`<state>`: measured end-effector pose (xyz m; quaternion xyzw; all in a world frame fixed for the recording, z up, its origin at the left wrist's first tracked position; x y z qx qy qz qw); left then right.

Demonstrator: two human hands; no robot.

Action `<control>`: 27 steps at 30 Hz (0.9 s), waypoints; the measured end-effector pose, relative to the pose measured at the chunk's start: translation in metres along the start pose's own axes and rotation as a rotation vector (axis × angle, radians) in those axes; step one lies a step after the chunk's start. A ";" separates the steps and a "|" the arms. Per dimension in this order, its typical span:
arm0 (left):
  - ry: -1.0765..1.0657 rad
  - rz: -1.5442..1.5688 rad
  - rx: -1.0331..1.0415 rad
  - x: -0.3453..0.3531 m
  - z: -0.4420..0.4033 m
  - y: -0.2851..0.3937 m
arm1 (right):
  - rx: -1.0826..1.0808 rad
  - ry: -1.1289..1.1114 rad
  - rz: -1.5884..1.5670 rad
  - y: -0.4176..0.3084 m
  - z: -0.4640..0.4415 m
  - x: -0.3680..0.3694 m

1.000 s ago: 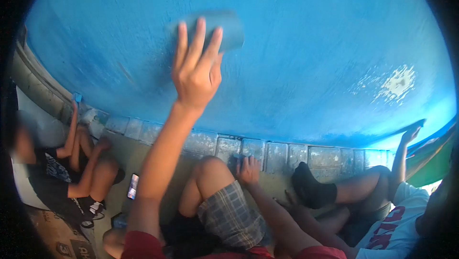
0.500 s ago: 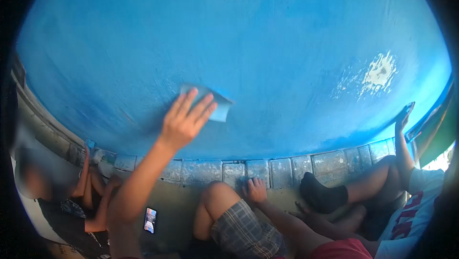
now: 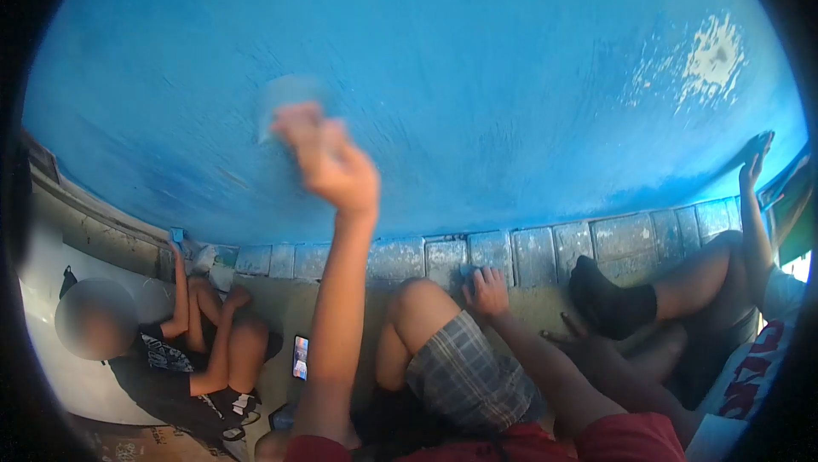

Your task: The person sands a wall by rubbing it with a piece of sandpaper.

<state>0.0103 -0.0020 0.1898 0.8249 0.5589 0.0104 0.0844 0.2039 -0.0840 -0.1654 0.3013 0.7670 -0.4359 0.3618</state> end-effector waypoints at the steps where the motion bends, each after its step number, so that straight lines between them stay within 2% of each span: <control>1: -0.093 0.000 0.122 0.007 0.006 0.014 | 0.001 0.014 0.002 0.000 0.000 0.000; 3: -0.266 0.007 0.375 0.022 0.020 0.040 | -0.012 0.027 -0.008 -0.004 0.000 0.001; 6: 0.036 0.008 0.078 -0.010 -0.031 -0.018 | -0.017 0.030 0.021 0.000 -0.003 0.002; 7: 0.130 0.123 -0.159 -0.015 -0.035 -0.042 | -0.014 0.025 0.029 -0.001 -0.004 0.002; 9: 0.201 -0.015 -0.104 -0.011 -0.035 -0.025 | -0.006 0.006 0.027 -0.001 0.001 -0.002; 12: -0.264 -0.053 0.288 0.007 0.011 0.006 | -0.008 0.006 -0.007 0.000 -0.002 -0.001; 13: -0.216 -0.001 0.248 -0.003 0.006 -0.015 | -0.020 0.042 -0.010 -0.003 -0.003 -0.005; 14: -0.004 0.026 0.079 -0.015 -0.006 -0.043 | -0.017 0.040 -0.026 -0.002 -0.003 -0.002; 16: 0.281 0.094 -0.411 -0.040 -0.019 -0.077 | -0.021 0.026 -0.044 0.001 -0.001 -0.001; 17: 0.121 -0.106 -0.199 -0.027 -0.011 -0.066 | -0.007 0.040 -0.045 0.003 0.001 -0.002; 20: -0.278 -0.084 0.125 -0.006 0.036 -0.014 | 0.021 0.024 -0.030 0.003 0.000 -0.004; 21: -0.268 -0.092 0.138 -0.010 0.036 -0.013 | 0.006 0.047 -0.035 -0.001 0.000 -0.005; 24: 0.227 0.137 -0.556 -0.039 0.017 -0.083 | -0.015 0.108 -0.028 -0.001 -0.003 -0.005; 25: 0.333 0.211 -0.853 -0.046 0.011 -0.104 | -0.018 0.104 -0.017 0.000 -0.003 -0.005; 27: 0.249 0.085 -0.487 -0.030 -0.010 -0.071 | -0.021 0.095 0.018 -0.002 -0.002 -0.009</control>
Point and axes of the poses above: each hand's wrist, its own z-axis away from the middle knuckle, its own x-axis out of the palm, y = z × x, the point moved 7 cm from there along -z, towards the middle knuckle
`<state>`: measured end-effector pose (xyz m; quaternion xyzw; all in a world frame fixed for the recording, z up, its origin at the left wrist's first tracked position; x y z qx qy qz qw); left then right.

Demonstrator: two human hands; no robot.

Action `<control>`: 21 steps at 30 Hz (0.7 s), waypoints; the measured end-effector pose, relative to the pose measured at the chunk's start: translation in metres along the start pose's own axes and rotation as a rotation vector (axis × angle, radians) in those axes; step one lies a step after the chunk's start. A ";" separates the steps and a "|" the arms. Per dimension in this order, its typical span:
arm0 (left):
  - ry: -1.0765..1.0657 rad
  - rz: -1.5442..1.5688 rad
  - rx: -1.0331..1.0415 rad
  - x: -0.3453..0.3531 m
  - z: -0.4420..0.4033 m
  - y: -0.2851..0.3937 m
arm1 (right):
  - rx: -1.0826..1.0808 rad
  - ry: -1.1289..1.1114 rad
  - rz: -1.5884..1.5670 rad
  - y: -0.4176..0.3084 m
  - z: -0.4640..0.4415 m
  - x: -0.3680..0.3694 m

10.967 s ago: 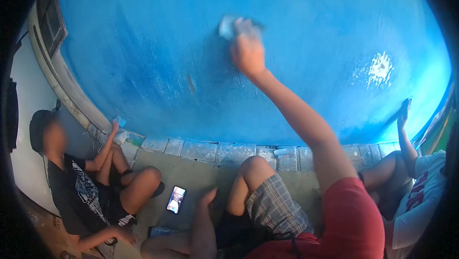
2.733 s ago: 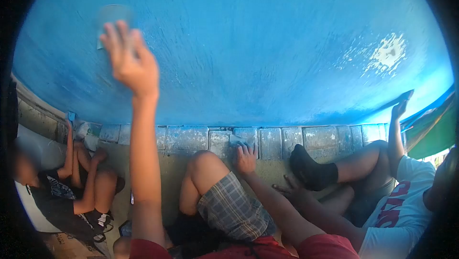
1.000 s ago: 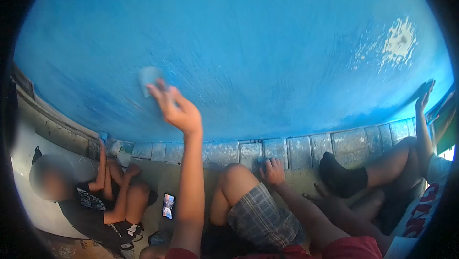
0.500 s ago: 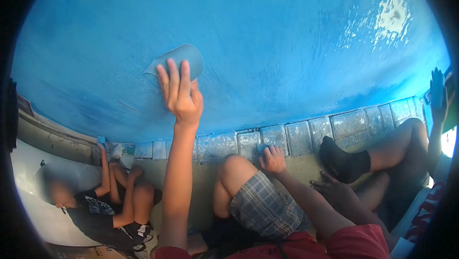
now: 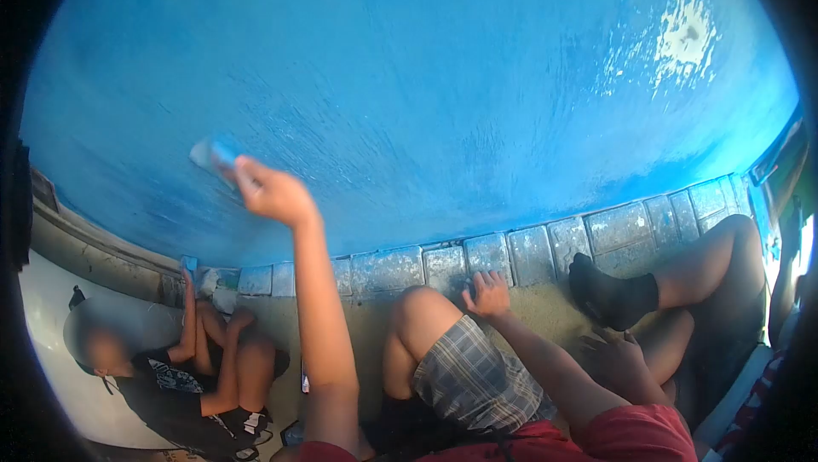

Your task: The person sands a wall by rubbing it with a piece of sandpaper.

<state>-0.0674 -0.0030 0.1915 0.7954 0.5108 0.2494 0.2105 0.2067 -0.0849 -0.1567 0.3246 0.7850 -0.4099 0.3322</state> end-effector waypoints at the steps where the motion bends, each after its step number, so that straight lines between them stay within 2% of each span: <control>1: -0.037 -0.048 0.197 0.009 0.005 0.023 | 0.022 -0.027 -0.009 0.003 0.001 0.003; 2: -0.172 0.009 0.395 0.020 0.019 0.047 | 0.044 -0.055 -0.021 0.005 0.003 0.007; 3: -0.384 -0.077 0.554 0.029 0.029 0.058 | 0.060 -0.084 -0.033 0.006 0.003 0.010; 5: -0.229 -0.010 0.525 0.025 0.008 0.050 | 0.018 -0.067 -0.032 0.002 0.004 0.009; 7: -0.049 0.002 0.194 0.013 -0.032 0.039 | 0.018 -0.053 -0.032 0.006 0.001 0.008; 8: -0.057 -0.005 0.170 0.014 -0.035 0.051 | 0.039 -0.053 -0.039 0.008 0.002 0.010; 11: -0.379 -0.149 0.604 0.032 0.018 0.071 | 0.037 -0.025 -0.021 0.005 0.006 0.003; 12: -0.415 -0.264 0.607 0.028 0.022 0.067 | 0.021 -0.024 -0.021 0.003 0.006 0.001; 15: -0.094 -0.127 0.192 0.001 -0.035 0.020 | -0.054 0.032 0.017 -0.002 -0.002 0.000; 20: -0.290 -0.143 0.553 0.015 0.018 0.044 | -0.106 0.036 0.042 0.001 0.012 0.008; 21: -0.313 -0.166 0.529 0.013 0.024 0.042 | -0.118 0.049 0.013 -0.001 0.011 0.005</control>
Point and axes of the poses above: each hand's wrist, its own z-axis away from the middle knuckle, its own x-axis out of the palm, y = z × x, the point moved 7 cm from there along -z, towards the middle knuckle
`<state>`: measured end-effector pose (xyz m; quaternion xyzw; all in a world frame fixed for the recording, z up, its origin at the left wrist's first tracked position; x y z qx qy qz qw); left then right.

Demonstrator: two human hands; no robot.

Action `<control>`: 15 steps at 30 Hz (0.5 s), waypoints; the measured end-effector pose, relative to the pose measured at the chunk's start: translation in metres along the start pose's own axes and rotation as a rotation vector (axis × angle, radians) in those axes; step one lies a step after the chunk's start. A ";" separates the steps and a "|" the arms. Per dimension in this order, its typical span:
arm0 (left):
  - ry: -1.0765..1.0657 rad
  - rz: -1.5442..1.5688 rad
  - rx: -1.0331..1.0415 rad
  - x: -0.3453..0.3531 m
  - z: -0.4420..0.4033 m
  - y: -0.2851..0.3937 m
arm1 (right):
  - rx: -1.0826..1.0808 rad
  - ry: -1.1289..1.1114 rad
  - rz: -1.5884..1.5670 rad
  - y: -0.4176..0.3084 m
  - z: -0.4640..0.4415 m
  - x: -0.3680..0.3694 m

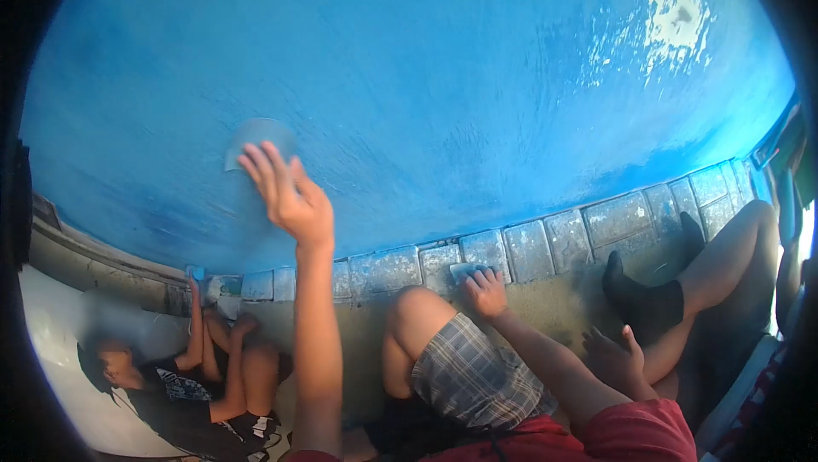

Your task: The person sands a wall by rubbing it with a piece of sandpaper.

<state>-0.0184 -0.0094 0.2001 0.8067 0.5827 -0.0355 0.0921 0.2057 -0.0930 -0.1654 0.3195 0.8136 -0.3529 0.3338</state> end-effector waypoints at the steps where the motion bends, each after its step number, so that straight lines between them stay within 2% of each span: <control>1: -0.023 -0.010 -0.025 -0.001 0.004 0.000 | -0.014 0.019 -0.025 -0.001 -0.004 -0.001; 2: -0.042 -0.016 -0.052 0.001 0.005 -0.003 | -0.015 0.020 -0.027 -0.001 -0.008 0.000; 3: 0.055 -0.017 -0.101 -0.007 -0.002 -0.017 | -0.015 0.016 -0.026 0.001 -0.008 0.004; 6: 0.054 -0.007 -0.026 -0.001 -0.005 -0.010 | 0.009 -0.026 0.004 0.006 0.005 0.012; 7: -0.053 0.012 0.046 0.008 0.009 0.007 | 0.007 -0.030 0.016 0.008 0.001 0.013; 8: -0.163 0.050 0.022 0.013 0.025 0.020 | 0.002 -0.028 0.000 0.007 -0.001 0.012; 10: -0.180 0.000 -0.039 0.009 0.054 0.006 | -0.005 -0.031 -0.040 0.006 -0.002 0.010; 13: 0.005 0.014 -0.370 -0.002 0.085 -0.035 | 0.010 -0.058 -0.030 0.008 0.002 0.014; 15: -0.155 -0.009 -0.224 0.005 0.099 -0.014 | 0.028 -0.067 -0.014 0.011 0.002 0.017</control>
Point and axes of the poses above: each hand's wrist, its own z-axis away from the middle knuckle, its own x-axis out of the palm, y = z × x, the point moved 7 cm from there along -z, towards the middle knuckle
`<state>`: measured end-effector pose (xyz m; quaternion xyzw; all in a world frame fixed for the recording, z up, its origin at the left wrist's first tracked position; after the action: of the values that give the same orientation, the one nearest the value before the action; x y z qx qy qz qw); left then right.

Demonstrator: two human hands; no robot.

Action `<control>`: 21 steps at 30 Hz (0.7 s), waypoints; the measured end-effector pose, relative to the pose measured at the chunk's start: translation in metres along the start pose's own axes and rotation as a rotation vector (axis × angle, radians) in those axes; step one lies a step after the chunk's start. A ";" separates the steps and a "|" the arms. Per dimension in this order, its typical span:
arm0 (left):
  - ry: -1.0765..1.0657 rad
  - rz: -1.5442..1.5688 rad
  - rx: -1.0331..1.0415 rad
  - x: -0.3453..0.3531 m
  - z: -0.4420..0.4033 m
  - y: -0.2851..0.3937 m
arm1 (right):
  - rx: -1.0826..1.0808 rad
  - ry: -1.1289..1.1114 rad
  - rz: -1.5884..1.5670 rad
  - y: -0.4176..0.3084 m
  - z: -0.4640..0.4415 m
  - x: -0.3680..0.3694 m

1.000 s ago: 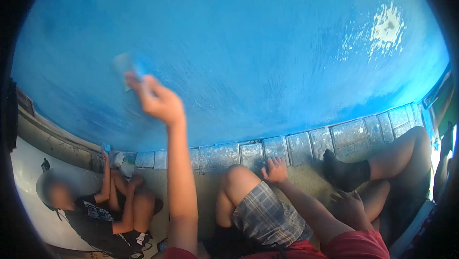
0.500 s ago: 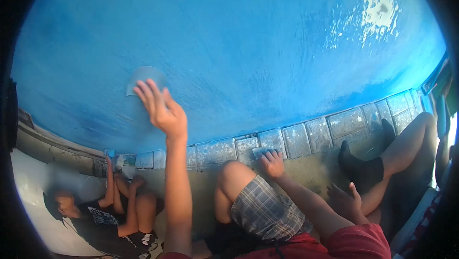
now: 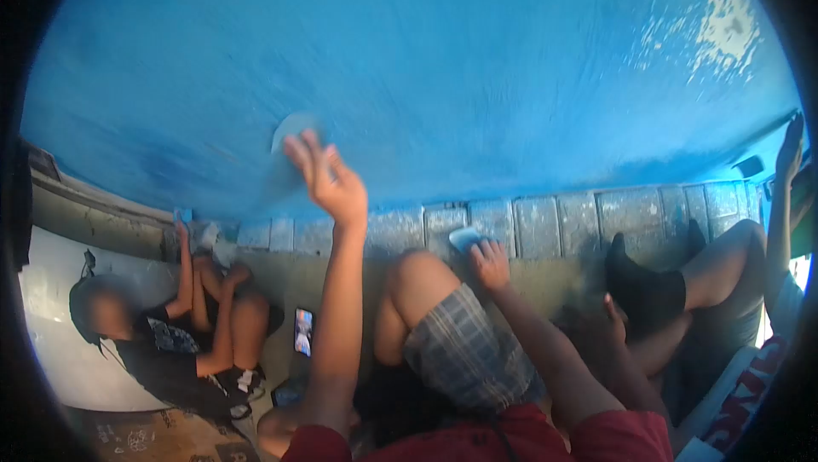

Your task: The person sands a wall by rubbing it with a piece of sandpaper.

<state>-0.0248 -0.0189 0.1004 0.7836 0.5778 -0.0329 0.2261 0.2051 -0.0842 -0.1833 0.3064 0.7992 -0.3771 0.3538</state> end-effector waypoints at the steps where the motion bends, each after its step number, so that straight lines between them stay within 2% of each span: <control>1: -0.079 -0.019 0.069 0.005 0.006 0.012 | 0.009 -0.005 0.011 -0.001 0.006 -0.001; 2: -0.065 0.015 0.128 0.009 0.001 0.018 | -0.022 0.042 0.014 -0.003 0.004 -0.003; 5: 0.244 0.018 0.130 -0.010 -0.065 0.035 | -0.107 0.109 0.047 -0.003 0.004 -0.003; 8: 0.213 0.007 0.227 -0.006 -0.097 0.067 | -0.077 0.063 0.024 -0.004 0.005 -0.007; 11: -0.057 -0.004 0.512 0.023 -0.049 0.085 | -0.076 0.085 -0.017 -0.010 -0.001 -0.012; 14: 0.003 -0.093 0.422 0.020 -0.007 0.039 | -0.086 0.083 -0.033 -0.008 0.000 -0.012; 17: 0.051 -0.173 0.186 0.000 -0.001 -0.019 | -0.089 0.099 -0.023 -0.006 -0.001 -0.009; 21: 0.082 -0.072 0.272 -0.001 -0.026 -0.003 | -0.062 0.056 -0.067 -0.009 -0.001 -0.012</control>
<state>-0.0335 -0.0086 0.1233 0.7863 0.6047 -0.0868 0.0926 0.2042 -0.0910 -0.1698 0.2786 0.8299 -0.3550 0.3280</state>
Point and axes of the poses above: each hand's wrist, its own z-axis away from the middle knuckle, its own x-axis out of the palm, y = z × x, the point moved 7 cm from there along -z, towards the middle knuckle
